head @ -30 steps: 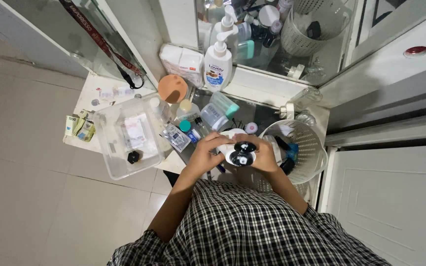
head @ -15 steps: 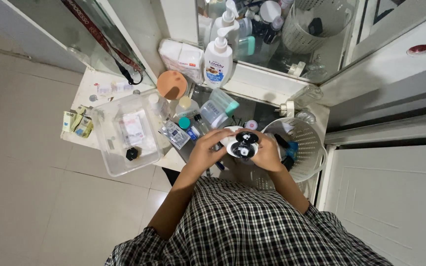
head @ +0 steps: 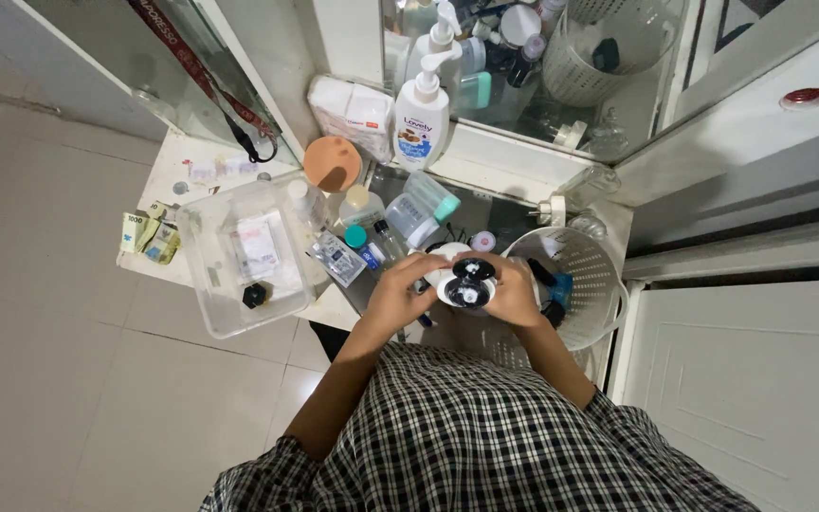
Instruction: The person removes various personal care items from a white basket and places them on a bathroom vanity. They handle bottles, jars, tubes, and small containers, arranging them on the countertop and a small tray. The person also moves items between a clear plastic bin and the vanity surface.
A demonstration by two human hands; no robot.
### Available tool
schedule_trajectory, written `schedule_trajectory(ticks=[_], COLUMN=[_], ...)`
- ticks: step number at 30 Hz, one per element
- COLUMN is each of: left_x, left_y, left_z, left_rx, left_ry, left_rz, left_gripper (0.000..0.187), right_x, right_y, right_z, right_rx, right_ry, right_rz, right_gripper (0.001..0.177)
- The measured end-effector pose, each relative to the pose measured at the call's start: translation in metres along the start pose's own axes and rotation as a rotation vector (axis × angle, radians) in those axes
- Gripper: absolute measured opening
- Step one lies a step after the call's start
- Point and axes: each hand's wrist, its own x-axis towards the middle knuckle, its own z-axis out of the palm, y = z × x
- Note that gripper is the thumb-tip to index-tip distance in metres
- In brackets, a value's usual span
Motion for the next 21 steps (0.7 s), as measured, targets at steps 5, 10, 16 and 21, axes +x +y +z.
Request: schedule_trajectory(ticks=[5,10,16,21], left_x=[-0.001,-0.006,-0.003,0.003], left_y=[-0.001,-0.013,-0.021,-0.021], left_z=[-0.001,0.0,0.009,0.007], left_rx=[0.067,-0.019,-0.127,-0.16], left_ry=[0.02,0.036,0.057,0.016], left_rz=[-0.015,-0.092,-0.1,-0.115], left_gripper=[0.033,0.036,0.038,0.039], right_x=[-0.011,0.0,-0.001,0.0], right_y=[0.016,0.005,0.018,0.011], right_z=[-0.006,-0.026,-0.011,0.0], right_rx=[0.011,0.396,0.691,0.854], right_ry=[-0.186,-0.257,-0.183,-0.068], right_rz=[0.117,0.174,0.323,0.299], right_gripper=[0.032,0.083,0.105,0.087])
